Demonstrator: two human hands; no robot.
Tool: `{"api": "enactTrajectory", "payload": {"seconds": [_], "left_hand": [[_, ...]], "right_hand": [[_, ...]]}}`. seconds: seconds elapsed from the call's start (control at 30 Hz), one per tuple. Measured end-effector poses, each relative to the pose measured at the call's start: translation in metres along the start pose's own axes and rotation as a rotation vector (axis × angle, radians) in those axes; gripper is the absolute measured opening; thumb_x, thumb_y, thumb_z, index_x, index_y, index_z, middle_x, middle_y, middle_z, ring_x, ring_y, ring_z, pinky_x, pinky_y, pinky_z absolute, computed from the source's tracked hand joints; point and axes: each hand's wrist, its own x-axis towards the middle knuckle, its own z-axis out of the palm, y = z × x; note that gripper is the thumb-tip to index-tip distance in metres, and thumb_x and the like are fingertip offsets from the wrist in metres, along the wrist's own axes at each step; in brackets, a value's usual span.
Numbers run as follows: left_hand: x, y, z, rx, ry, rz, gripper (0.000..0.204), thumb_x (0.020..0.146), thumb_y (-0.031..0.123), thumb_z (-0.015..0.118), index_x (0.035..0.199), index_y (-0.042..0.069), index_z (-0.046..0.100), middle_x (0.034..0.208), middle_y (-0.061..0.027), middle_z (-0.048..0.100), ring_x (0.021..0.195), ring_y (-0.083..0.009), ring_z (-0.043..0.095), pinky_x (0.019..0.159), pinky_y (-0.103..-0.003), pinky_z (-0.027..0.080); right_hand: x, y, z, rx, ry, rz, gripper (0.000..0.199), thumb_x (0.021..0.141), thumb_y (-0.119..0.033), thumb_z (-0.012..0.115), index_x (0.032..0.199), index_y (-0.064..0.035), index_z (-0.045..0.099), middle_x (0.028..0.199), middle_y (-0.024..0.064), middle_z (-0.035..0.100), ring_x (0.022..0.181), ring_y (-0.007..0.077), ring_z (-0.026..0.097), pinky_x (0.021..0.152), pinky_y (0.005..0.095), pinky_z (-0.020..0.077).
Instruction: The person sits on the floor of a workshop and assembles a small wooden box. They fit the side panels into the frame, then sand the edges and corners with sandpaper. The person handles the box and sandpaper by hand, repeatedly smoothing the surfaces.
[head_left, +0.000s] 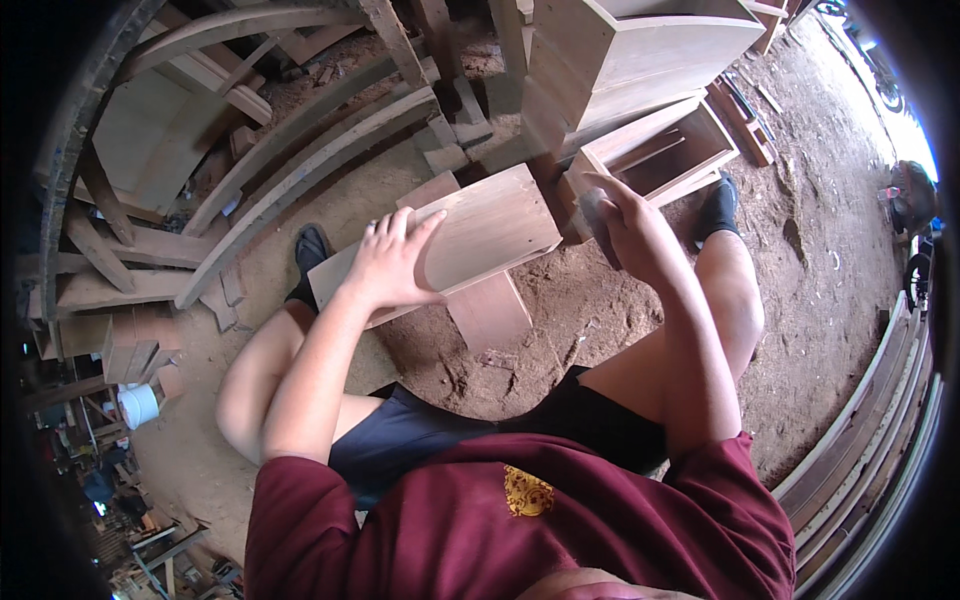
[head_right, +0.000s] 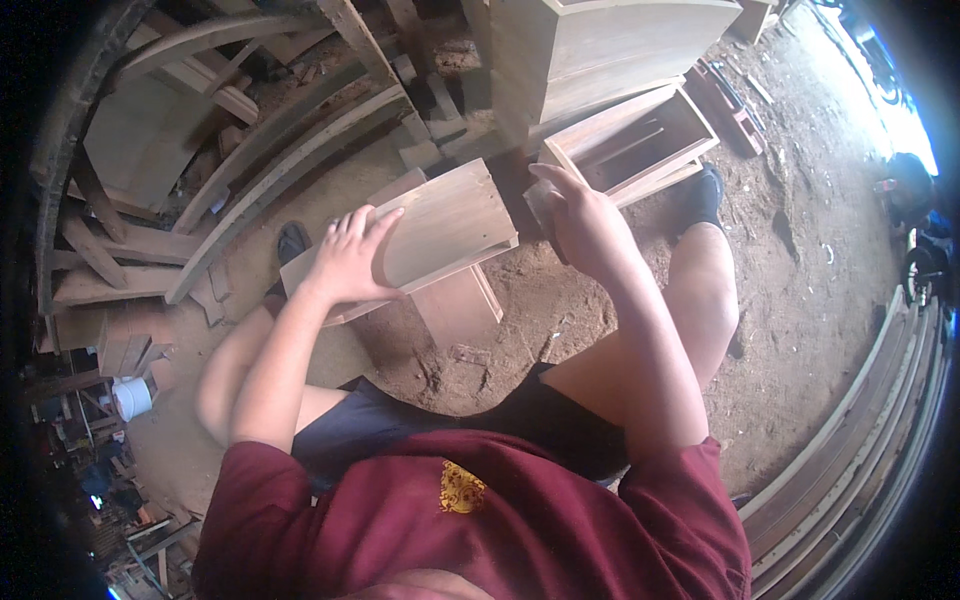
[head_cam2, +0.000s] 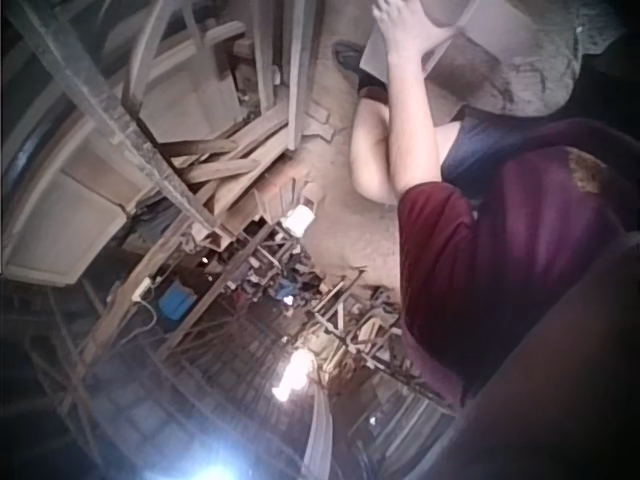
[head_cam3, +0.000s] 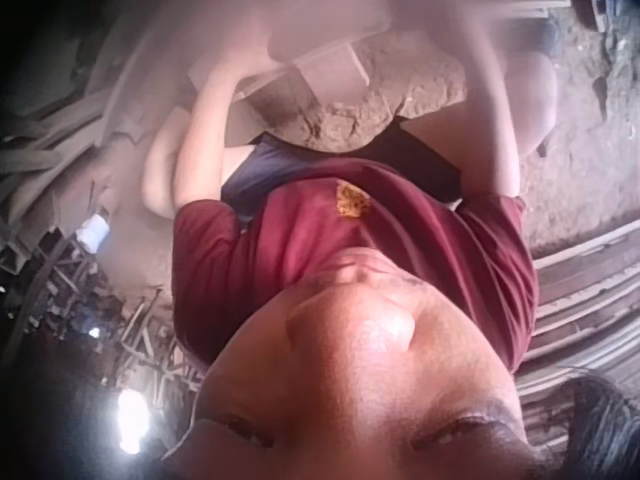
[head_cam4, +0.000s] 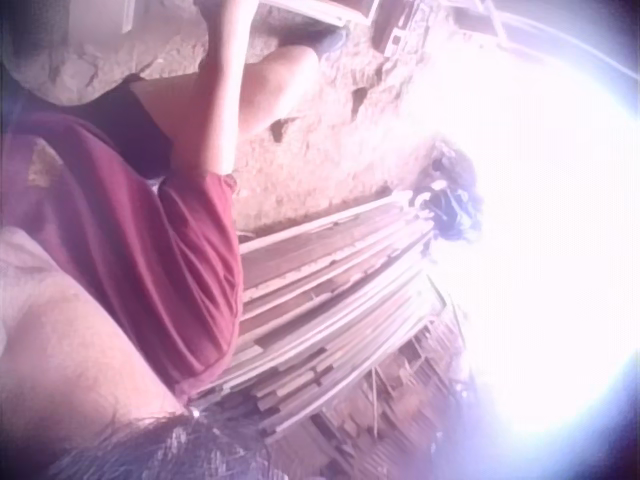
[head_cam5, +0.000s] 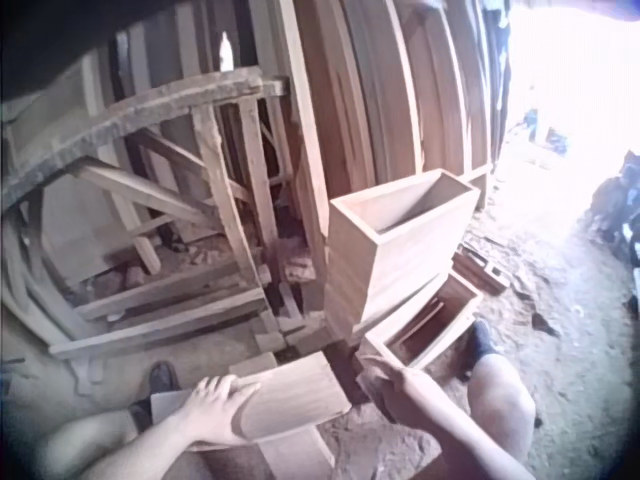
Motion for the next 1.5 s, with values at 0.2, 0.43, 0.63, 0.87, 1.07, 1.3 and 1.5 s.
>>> {"api": "enactTrajectory", "payload": {"seconds": [0.2,0.43,0.63,0.87,1.07,1.3,1.5], "left_hand": [[0.058,0.009,0.011,-0.36,0.251,-0.123,0.091,0.087,0.084,0.042,0.145,0.014,0.043,0.142,-0.023,0.055,0.128,-0.0363,0.058,0.103,-0.053,0.047],[0.099,0.03,0.012,-0.488,0.163,-0.289,0.082,0.088,0.081,0.047,0.112,0.007,0.071,0.107,-0.0173,0.073,0.105,-0.0319,0.07,0.088,-0.043,0.056],[0.106,0.021,0.036,-0.621,0.336,-0.22,0.075,0.085,0.076,0.057,0.084,0.003,0.075,0.079,-0.0194,0.072,0.082,-0.0339,0.072,0.077,-0.045,0.056],[0.107,0.02,0.041,-0.559,0.319,-0.2,0.067,0.086,0.072,0.058,0.091,0.007,0.076,0.088,-0.0148,0.075,0.087,-0.0302,0.074,0.077,-0.043,0.057],[0.096,0.025,0.018,-0.552,0.208,-0.245,0.065,0.088,0.069,0.056,0.092,0.008,0.077,0.089,-0.0157,0.075,0.088,-0.0308,0.074,0.078,-0.044,0.058],[0.106,0.019,0.043,-0.599,0.426,-0.239,0.067,0.085,0.069,0.062,0.078,0.004,0.073,0.076,-0.0188,0.071,0.078,-0.0349,0.071,0.072,-0.045,0.056],[0.105,0.02,0.047,-0.618,0.516,-0.204,0.069,0.086,0.069,0.062,0.073,0.002,0.071,0.073,-0.0202,0.069,0.075,-0.0344,0.071,0.07,-0.045,0.056]], "right_hand": [[0.014,0.008,0.049,0.187,-0.016,0.176,0.036,0.094,-0.018,0.065,0.127,-0.0057,0.062,0.118,0.0194,0.068,0.104,0.0337,0.069,0.09,0.0412,0.0552],[-0.013,0.007,0.105,-0.354,0.109,-0.039,0.088,0.088,-0.035,0.074,0.153,0.0042,0.028,0.141,0.034,0.04,0.136,0.0515,0.036,0.112,0.0547,0.0357],[-0.019,0.006,0.132,-0.293,0.121,-0.105,0.071,0.1,-0.021,0.056,0.153,0.0101,0.02,0.157,0.039,0.016,0.147,0.0494,0.026,0.12,0.0517,0.027],[-0.012,-0.008,0.133,-0.744,0.022,-0.027,0.107,0.094,-0.073,0.04,0.154,0.0118,0.014,0.158,0.0374,0.019,0.152,0.0447,0.018,0.123,0.0572,0.0057],[0.054,-0.008,0.136,-0.652,0.052,0.072,0.116,0.089,-0.082,0.036,0.152,0.0142,0.018,0.153,0.0382,0.03,0.148,0.0448,0.029,0.123,0.0561,0.0133],[0.152,0.035,0.122,0.519,-0.279,0.271,0.059,0.102,-0.043,0.058,0.131,0.009,0.057,0.131,0.0207,0.063,0.123,0.0265,0.058,0.107,0.037,0.045],[0.102,0.05,0.09,0.348,0.108,0.089,0.035,0.103,-0.016,0.057,0.136,-0.0079,0.059,0.13,0.0071,0.064,0.104,0.0161,0.066,0.08,0.0248,0.0542]]}}
